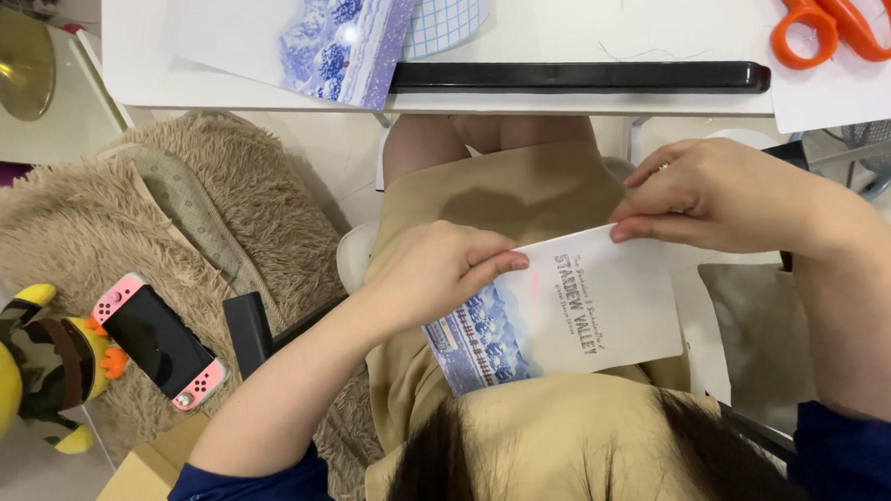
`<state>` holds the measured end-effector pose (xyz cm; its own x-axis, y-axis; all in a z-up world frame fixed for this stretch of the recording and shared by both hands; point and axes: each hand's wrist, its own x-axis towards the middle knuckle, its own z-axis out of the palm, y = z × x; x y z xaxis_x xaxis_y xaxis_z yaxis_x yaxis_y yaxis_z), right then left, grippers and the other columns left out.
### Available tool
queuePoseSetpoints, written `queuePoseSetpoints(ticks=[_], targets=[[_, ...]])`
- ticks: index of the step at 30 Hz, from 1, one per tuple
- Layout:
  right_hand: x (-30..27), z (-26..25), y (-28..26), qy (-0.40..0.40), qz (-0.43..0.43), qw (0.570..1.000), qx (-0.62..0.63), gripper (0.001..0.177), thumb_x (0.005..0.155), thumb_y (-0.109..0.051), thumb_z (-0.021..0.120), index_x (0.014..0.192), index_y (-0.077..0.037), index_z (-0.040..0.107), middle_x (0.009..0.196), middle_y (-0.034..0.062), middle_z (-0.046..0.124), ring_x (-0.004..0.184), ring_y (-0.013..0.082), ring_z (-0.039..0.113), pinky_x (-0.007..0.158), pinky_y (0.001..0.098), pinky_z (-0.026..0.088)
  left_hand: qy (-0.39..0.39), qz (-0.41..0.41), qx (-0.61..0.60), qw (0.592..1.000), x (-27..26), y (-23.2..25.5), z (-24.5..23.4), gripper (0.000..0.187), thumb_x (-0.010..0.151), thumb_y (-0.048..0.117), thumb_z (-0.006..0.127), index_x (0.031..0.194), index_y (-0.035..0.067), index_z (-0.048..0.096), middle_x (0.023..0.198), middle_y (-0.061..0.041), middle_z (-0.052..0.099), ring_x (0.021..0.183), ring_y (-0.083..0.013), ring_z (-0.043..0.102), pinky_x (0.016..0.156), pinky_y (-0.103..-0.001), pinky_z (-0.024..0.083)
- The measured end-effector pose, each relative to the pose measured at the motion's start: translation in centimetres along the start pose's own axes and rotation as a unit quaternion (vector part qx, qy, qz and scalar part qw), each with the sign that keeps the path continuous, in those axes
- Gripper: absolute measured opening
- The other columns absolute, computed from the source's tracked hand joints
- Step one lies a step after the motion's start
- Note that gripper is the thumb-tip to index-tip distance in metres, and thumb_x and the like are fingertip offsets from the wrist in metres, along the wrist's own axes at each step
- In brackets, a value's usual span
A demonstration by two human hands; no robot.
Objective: Finalizing a book cover by folding it and using a scraper tool to smooth out bubbles.
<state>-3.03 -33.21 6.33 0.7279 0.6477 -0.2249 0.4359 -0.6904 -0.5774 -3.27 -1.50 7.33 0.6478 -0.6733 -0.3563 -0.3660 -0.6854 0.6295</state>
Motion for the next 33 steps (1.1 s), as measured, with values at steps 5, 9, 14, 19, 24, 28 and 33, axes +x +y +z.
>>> queuePoseSetpoints(ticks=[5, 9, 14, 19, 24, 28, 33], targets=[[-0.5, -0.5, 0.7, -0.013, -0.055, 0.998, 0.024, 0.026, 0.089, -0.039, 0.066, 0.099, -0.023, 0.084, 0.066, -0.0074, 0.085, 0.107, 0.0189, 0.076, 0.104, 0.0319, 0.056, -0.02, 0.012, 0.008, 1.0, 0.0, -0.6, -0.2, 0.035, 0.1, 0.053, 0.051, 0.084, 0.028, 0.07, 0.063, 0.005, 0.067, 0.067, -0.0194, 0.065, 0.056, -0.039, 0.043], [-1.3, -1.4, 1.4, 0.02, -0.051, 0.998, -0.009, 0.021, 0.088, -0.034, 0.069, 0.098, -0.022, 0.083, 0.089, -0.0085, 0.085, 0.097, 0.0152, 0.076, 0.08, 0.0302, 0.061, 0.003, 0.058, -0.026, 0.998, 0.0, -2.8, 0.3, 0.031, 0.097, 0.048, 0.059, 0.096, 0.025, 0.08, 0.076, 0.009, 0.076, 0.068, -0.0132, 0.066, 0.057, -0.034, 0.043], [-1.3, -2.6, 1.2, 0.001, -0.017, 1.0, -0.011, 0.024, 0.089, -0.036, 0.066, 0.101, -0.022, 0.081, 0.097, -0.0102, 0.086, 0.091, 0.0119, 0.078, 0.072, 0.0307, 0.062, 0.078, 0.084, -0.012, 0.993, 0.0, -2.9, 0.3, 0.032, 0.101, 0.038, 0.06, 0.076, 0.022, 0.07, 0.058, 0.006, 0.065, 0.056, -0.0169, 0.061, 0.053, -0.036, 0.041], [-1.9, -3.2, 0.6, 0.079, -0.023, 0.997, -0.01, 0.019, 0.087, -0.029, 0.07, 0.1, -0.02, 0.082, 0.096, -0.0093, 0.083, 0.095, 0.0112, 0.076, 0.069, 0.0289, 0.062, 0.085, 0.102, -0.04, 0.99, 0.0, -2.5, -1.7, 0.029, 0.097, 0.043, 0.06, 0.1, 0.024, 0.081, 0.096, 0.009, 0.082, 0.077, -0.0115, 0.072, 0.061, -0.032, 0.048], [-2.7, -3.9, 1.9, 0.122, -0.03, 0.992, 0.001, 0.017, 0.088, -0.025, 0.07, 0.096, -0.014, 0.08, 0.095, -0.0025, 0.082, 0.09, 0.0158, 0.076, 0.072, 0.0281, 0.061, 0.164, 0.135, -0.031, 0.977, -0.1, -4.0, -1.9, 0.018, 0.099, 0.03, 0.064, 0.096, 0.02, 0.08, 0.086, 0.007, 0.079, 0.072, -0.0125, 0.071, 0.059, -0.031, 0.048], [-2.3, -3.8, 2.1, 0.124, -0.08, 0.987, 0.061, 0.018, 0.088, -0.017, 0.069, 0.098, -0.005, 0.077, 0.097, 0.004, 0.082, 0.084, 0.0164, 0.077, 0.084, 0.0284, 0.061, 0.182, 0.15, -0.053, 0.97, -0.1, -4.6, -1.7, 0.017, 0.101, 0.026, 0.064, 0.095, 0.018, 0.079, 0.08, 0.006, 0.077, 0.068, -0.0109, 0.069, 0.059, -0.029, 0.047], [-2.5, -4.1, 2.3, 0.125, -0.033, 0.989, 0.071, 0.019, 0.087, -0.016, 0.07, 0.1, -0.005, 0.079, 0.094, 0.0038, 0.082, 0.083, 0.017, 0.076, 0.07, 0.0262, 0.062, 0.129, 0.104, -0.192, 0.967, -0.3, -4.8, -2.5, 0.016, 0.096, 0.023, 0.07, 0.1, 0.012, 0.08, 0.094, 0.002, 0.082, 0.083, -0.0061, 0.074, 0.071, -0.022, 0.055]])
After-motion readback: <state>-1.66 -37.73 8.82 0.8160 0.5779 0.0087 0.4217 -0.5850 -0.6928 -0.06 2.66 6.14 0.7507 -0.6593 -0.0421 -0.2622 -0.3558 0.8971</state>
